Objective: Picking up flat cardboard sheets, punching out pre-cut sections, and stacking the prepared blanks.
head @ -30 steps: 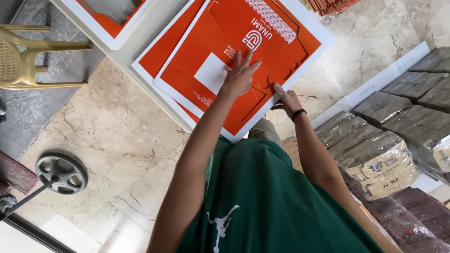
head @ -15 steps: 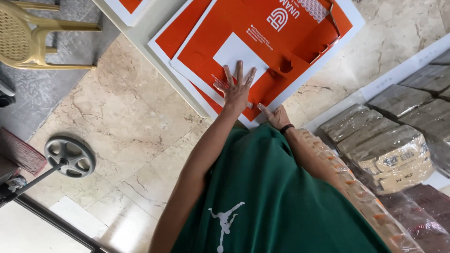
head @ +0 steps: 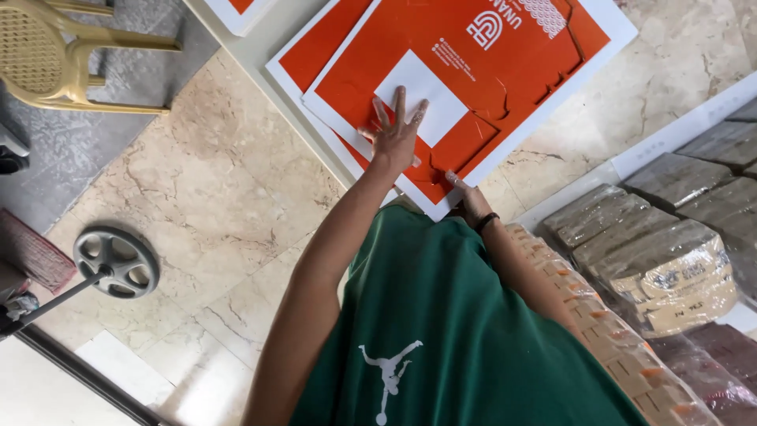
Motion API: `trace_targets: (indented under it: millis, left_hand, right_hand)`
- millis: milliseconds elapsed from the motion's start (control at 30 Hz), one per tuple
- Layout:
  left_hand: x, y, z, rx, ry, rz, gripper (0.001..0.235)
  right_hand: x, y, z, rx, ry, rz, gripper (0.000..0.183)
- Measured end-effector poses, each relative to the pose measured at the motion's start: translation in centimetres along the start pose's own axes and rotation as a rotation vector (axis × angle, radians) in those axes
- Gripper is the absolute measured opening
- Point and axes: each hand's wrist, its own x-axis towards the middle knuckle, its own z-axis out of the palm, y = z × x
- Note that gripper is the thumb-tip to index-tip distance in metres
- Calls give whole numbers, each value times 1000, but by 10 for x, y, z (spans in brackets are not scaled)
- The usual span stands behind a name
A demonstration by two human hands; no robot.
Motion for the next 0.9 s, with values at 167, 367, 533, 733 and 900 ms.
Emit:
trace_targets:
  millis: [167,367,533,733,900]
  left_hand:
    - [7,-4,7,-43,-14,-41,131]
    - [6,-1,-3,-17,-57,-93,126]
    - [10,-26,-23,-72,218,-64,79]
    - [40,-152,27,-332,443,-308,75]
    - [-5,-149,11,-421,446,-297,67]
  right_hand:
    - [-28,1,2,-406,45,-405,62]
    - [10,39,-5,-258,-185,-741,30]
    - [-26,15,-3,12,36,-210,54]
    - [32,37,-28,143,119,42,86]
    - [24,19,1,401,152,32,103]
